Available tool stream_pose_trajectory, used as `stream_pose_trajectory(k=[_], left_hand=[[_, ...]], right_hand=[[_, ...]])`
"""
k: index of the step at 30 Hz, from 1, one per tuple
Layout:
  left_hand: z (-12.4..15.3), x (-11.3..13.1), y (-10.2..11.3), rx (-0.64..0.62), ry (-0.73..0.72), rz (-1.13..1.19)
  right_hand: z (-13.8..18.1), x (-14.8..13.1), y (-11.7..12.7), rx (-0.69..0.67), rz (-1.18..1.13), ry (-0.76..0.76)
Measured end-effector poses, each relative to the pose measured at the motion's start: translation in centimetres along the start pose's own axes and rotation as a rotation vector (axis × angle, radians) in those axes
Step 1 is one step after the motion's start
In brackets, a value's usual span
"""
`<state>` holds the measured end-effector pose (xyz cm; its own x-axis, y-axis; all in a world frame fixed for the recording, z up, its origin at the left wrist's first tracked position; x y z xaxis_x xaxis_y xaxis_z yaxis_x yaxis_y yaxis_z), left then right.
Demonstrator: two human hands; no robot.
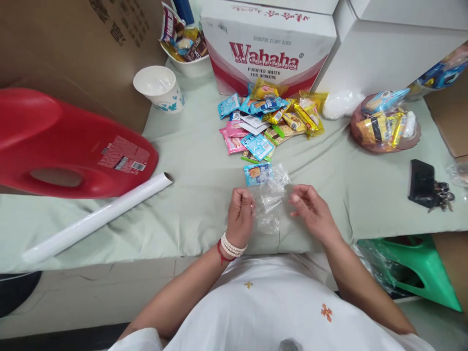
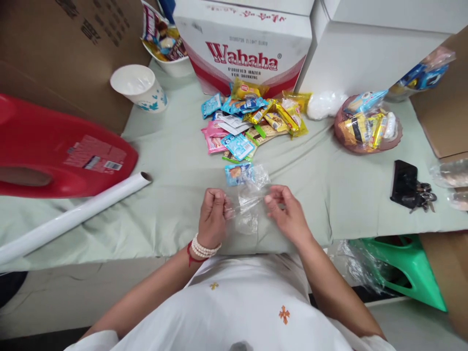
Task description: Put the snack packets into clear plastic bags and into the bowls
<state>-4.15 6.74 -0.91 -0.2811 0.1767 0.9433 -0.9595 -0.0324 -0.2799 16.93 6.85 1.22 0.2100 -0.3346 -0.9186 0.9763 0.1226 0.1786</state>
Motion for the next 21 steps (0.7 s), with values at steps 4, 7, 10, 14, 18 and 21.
stream_pose_trajectory(k=[4,7,10,14,18,21], left_hand=[[1.2,0.3,-3.5,-0.201,0.098,0.113],[1.1,0.8,-3.5,-0.192,0.186,0.268],[0.5,2.0,-1.4,-0.087,0.164,0.312],[0.6,2.7,1.5,0.055,0.131,0.258],[1.2,1.7,4.1,0.198,0.151,0.167],[1.8,1.4,6.8,0.282,0.143,-0.159]], right_hand=[[0.1,-0.1,-5.8,-0.296,-0.229,-0.037],[-0.2,1.2,-7.2,-0.373,-0.405,-0.155],[-0.6,1.9,-4.0,-0.181,-0.453,-0.137],[-0.3,1.9,1.0,0.025,-0.434,-0.073],[0.5,2.1,5.0,0.199,-0.366,-0.012],[1.1,3.3,6.8,0.258,-0.224,-0.011]])
Point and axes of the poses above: each hand's wrist, its own z-axis away from the middle knuckle, its own y-axis out of the back of the hand, x = y × z, the point moved 9 cm from there along -z, towards the middle knuckle, and after that the axes turned 7 degrees about -x, right-handed, at the moved point
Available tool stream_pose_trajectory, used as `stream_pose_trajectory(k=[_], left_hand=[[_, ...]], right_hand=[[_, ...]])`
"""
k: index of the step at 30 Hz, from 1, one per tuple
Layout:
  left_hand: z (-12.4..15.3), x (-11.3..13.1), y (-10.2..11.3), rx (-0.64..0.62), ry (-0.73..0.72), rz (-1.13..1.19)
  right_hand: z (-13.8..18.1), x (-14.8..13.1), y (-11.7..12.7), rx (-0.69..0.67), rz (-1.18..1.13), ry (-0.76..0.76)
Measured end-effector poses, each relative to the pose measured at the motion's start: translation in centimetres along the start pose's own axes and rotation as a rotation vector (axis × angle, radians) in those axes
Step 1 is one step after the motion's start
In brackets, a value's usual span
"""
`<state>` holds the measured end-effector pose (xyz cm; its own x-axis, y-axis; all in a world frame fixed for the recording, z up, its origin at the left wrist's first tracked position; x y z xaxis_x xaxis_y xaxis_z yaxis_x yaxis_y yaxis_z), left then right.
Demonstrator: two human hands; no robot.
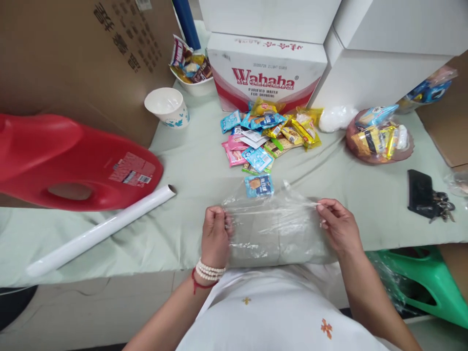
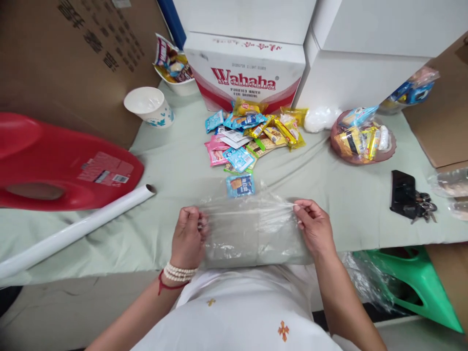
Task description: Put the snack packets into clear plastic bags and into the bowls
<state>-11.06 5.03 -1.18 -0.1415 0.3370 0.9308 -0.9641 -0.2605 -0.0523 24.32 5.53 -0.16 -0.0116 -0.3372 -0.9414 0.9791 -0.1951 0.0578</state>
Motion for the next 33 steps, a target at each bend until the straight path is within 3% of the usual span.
stream_pose_trajectory(k=[3,5,7,9,11,14,18,20,22,25,28,30,33], left_hand=[[1.0,2.7,2.1,0.163,-0.338,-0.571],[2.8,4.9,0.8,0.184,-0.668,-0.904],[4.4,5.4,-2.0,0.005,-0.937,-1.104],[4.9,4.6,-4.4,-0.255,-1.044,-1.183],[4.2,3.6,-5.6,-0.413,-0.991,-1.216],[2.6,1.9,-5.9,-0.473,-0.851,-1.295],[2.2,0.2,-6.0,-0.496,-0.779,-1.389],[2.5,-0.1,-6.0,-0.487,-0.774,-1.405],[2.7,-0.1,-5.9,-0.471,-0.77,-1.396],[2.8,0.0,-5.8,-0.453,-0.752,-1.374],[2.8,-0.1,-5.9,-0.466,-0.737,-1.377],[2.8,-0.1,-6.0,-0.466,-0.722,-1.37],[2.8,-0.1,-6.1,-0.455,-0.698,-1.358]], right_hand=[[0.0,0.8,1.4,-0.02,0.252,0.006],[-0.2,0.1,2.0,-0.071,0.474,0.066],[-0.6,-2.4,2.8,-0.048,0.676,0.188],[-1.3,-6.3,3.5,0.062,0.802,0.341],[-2.9,-10.0,2.4,0.094,0.881,0.477],[-7.6,-13.4,-2.6,-0.044,1.035,0.605],[-15.3,-14.0,-8.4,-0.068,1.264,0.578],[-18.1,-13.5,-9.7,-0.093,1.331,0.524],[-19.3,-13.8,-9.5,-0.072,1.342,0.507],[-18.0,-16.0,-6.4,0.074,1.189,0.586],[-14.5,-17.1,-2.2,0.123,0.755,0.563],[-11.8,-15.2,-1.2,-0.004,0.425,0.367],[-5.8,-9.9,-4.4,-0.343,0.192,0.011]])
Point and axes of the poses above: each hand's wrist, its own z-axis away from the middle knuckle, its own y-axis out of the back of the hand, x = y × z, the point moved 9 cm from there along -z, towards the middle knuckle, and after that the axes turned 7 degrees about -x, right-handed, at the moved point
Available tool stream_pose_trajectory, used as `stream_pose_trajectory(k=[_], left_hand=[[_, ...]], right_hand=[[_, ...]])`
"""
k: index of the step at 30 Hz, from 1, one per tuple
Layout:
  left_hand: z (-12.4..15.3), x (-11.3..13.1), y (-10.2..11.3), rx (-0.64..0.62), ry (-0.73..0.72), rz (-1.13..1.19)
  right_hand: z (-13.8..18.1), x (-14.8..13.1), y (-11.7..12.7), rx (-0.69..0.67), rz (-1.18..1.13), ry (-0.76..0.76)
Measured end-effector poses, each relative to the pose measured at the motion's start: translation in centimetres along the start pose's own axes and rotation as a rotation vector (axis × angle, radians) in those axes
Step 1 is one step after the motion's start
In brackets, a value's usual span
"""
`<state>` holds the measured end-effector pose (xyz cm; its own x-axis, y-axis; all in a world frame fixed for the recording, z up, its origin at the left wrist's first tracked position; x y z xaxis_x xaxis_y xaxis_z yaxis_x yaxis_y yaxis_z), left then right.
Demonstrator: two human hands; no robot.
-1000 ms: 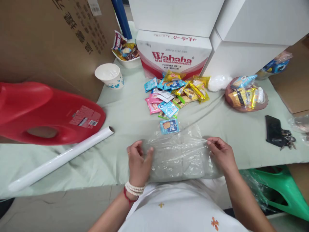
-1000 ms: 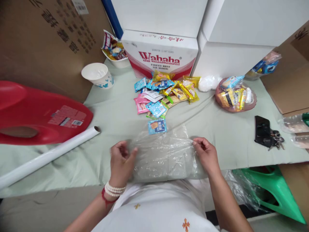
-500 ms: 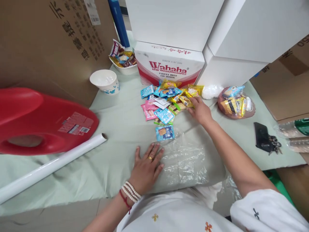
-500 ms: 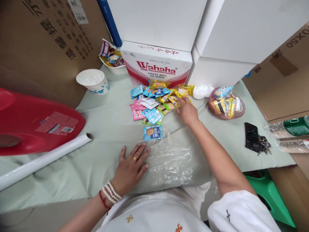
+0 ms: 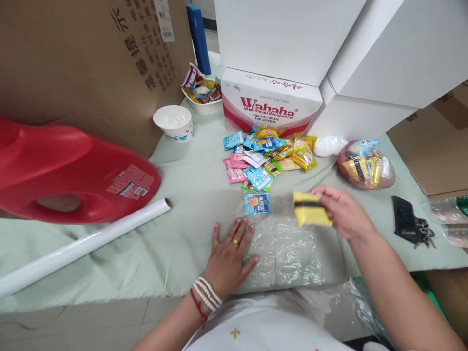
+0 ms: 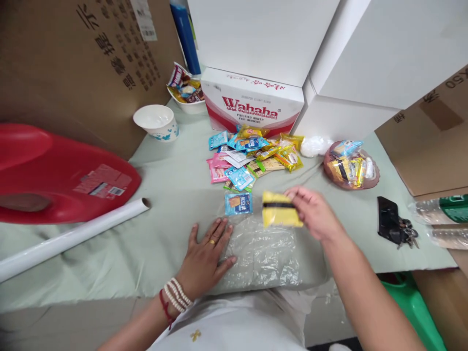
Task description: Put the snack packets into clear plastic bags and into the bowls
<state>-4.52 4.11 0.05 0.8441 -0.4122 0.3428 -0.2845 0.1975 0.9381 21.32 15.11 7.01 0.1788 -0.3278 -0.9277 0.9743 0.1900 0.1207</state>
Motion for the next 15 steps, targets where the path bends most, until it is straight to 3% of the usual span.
stream_pose_trajectory(k=[3,5,10,15], left_hand=[[0.0,0.2,-0.2,-0.01,0.006,-0.002],[0.1,0.1,-0.3,-0.013,0.01,-0.009],[0.6,-0.4,-0.3,0.001,0.006,-0.059],[1.0,-0.9,-0.1,0.019,0.004,-0.086]], right_hand=[[3.5,4.2,-6.7,-0.279,0.037,-0.145],[4.1,6.2,-8.6,-0.263,0.223,-0.094],[3.7,6.7,-8.5,-0.063,0.885,0.084],[1.6,0.9,-6.2,-0.036,0.992,0.251]])
Point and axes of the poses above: each hand's wrist, its own z-axis away from the middle knuckle, its own y-axis out of the back of the hand, x = y × z, the point moved 9 cm from there along -z, towards the middle knuckle, and after that the axes turned 7 degrees about -x, right-handed, at the moved point
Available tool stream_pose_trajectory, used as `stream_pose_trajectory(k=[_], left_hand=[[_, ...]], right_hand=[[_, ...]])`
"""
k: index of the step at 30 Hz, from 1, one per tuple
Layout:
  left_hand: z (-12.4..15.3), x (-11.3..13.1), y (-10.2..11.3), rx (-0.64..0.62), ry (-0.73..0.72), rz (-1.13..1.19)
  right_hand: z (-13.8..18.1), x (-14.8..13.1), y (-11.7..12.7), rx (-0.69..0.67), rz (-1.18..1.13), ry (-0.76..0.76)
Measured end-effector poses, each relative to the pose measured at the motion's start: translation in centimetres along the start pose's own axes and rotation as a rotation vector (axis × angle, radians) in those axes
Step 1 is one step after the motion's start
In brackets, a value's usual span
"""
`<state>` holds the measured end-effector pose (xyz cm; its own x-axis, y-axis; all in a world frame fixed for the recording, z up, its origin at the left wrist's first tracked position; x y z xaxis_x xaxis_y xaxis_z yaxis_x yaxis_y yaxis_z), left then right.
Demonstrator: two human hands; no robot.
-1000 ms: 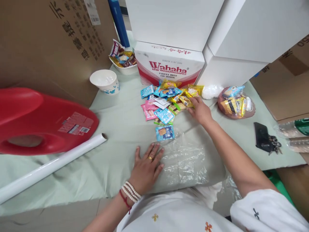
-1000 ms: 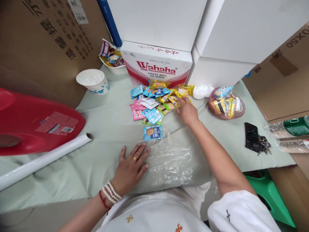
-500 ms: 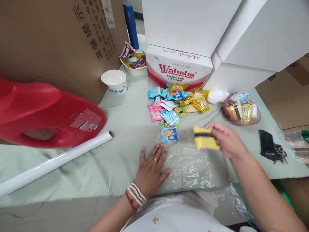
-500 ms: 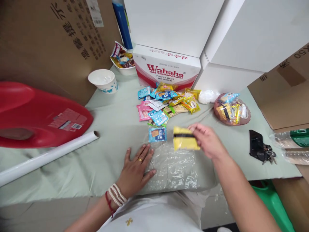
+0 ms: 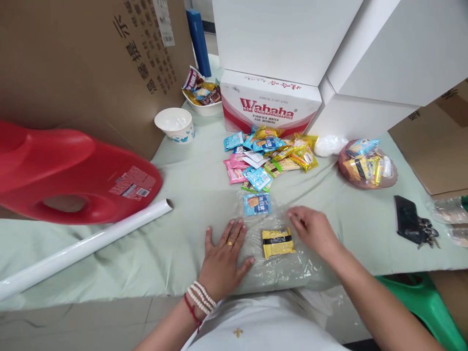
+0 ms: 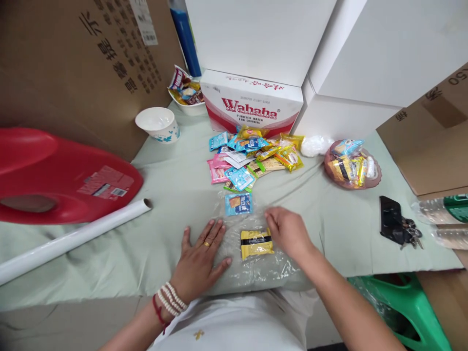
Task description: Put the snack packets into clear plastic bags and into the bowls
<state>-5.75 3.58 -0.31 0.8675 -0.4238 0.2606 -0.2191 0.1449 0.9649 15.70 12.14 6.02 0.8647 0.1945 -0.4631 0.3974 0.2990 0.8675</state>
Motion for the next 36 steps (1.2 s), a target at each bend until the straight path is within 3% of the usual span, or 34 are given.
stream_pose_trajectory(k=[2,4,9,14,18,21,24,28,32,36], left_hand=[[0.1,0.0,0.0,0.006,0.006,0.004],[0.3,0.3,0.0,0.016,0.009,0.005],[1.4,1.3,0.0,0.042,0.0,-0.024],[1.9,1.0,0.6,0.064,0.024,-0.054],[1.8,0.3,1.0,0.089,0.063,-0.02],[1.7,0.2,1.1,0.097,0.071,0.006],[1.7,0.2,1.0,0.097,0.067,0.008],[1.7,0.3,1.0,0.093,0.055,0.0],[1.7,0.2,1.1,0.1,0.066,0.026],[1.8,0.0,1.2,0.105,0.097,0.049]], right_hand=[[-2.9,-0.3,2.6,0.07,0.06,0.013],[-6.6,-0.9,3.2,0.059,0.124,0.017],[-13.5,-2.8,0.0,-0.02,0.267,-0.106],[-13.7,-1.2,-0.8,-0.04,0.324,-0.175],[-12.1,2.3,1.3,-0.084,0.371,-0.265],[-11.2,2.3,3.4,0.003,0.433,-0.304],[-11.3,-1.7,2.8,0.084,0.412,-0.098],[-11.9,-7.3,-3.2,-0.113,0.332,0.345],[-11.2,-6.9,-5.8,-0.204,0.273,0.492],[-9.1,-4.8,-2.8,-0.108,0.191,0.454]])
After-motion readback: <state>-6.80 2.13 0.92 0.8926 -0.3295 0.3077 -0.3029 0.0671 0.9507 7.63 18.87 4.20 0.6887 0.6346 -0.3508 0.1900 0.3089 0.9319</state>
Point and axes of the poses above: each hand's wrist, its own z-axis away from the middle knuckle, its own y-axis out of the back of the hand, x = y × z, the point moved 9 cm from there along -z, towards the middle knuckle, and after that the axes turned 7 degrees about -x, right-handed, at the moved point
